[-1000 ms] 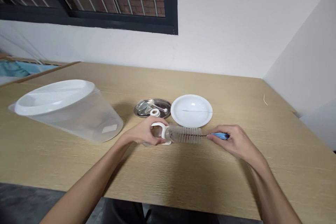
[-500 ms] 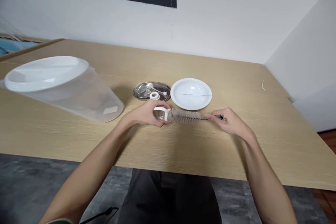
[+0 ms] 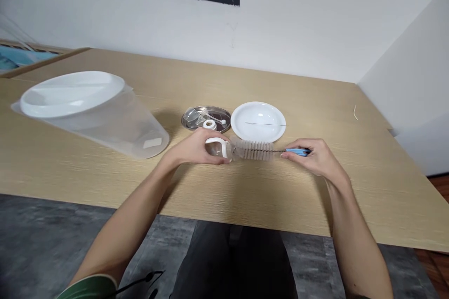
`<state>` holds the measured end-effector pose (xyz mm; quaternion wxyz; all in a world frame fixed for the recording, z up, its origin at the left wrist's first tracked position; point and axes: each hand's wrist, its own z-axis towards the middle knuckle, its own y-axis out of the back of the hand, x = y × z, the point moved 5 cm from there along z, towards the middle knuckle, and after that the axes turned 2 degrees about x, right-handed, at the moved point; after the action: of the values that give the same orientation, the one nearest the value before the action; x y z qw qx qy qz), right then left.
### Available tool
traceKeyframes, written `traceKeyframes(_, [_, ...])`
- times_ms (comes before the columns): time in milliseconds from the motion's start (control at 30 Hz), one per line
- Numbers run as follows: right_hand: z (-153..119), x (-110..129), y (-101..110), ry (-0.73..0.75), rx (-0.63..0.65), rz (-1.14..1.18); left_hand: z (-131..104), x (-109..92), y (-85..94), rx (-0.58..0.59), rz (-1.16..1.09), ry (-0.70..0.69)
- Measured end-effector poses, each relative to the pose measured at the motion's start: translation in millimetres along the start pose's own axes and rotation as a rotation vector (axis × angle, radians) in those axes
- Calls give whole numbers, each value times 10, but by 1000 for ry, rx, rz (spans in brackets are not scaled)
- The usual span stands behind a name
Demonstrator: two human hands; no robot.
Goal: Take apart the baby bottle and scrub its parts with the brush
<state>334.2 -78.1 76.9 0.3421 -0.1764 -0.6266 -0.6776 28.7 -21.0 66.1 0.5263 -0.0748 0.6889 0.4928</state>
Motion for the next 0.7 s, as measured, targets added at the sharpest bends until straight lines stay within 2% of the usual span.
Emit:
traceKeyframes(200, [10, -46, -55, -11, 117, 7, 24, 38, -46, -21, 91, -53])
traceKeyframes(400, [11, -22, -79, -57, 215, 29, 19, 9, -76, 25, 118, -111])
traceKeyframes(700, [-18, 45, -120, -25, 341, 57, 4, -83, -93, 42, 227, -90])
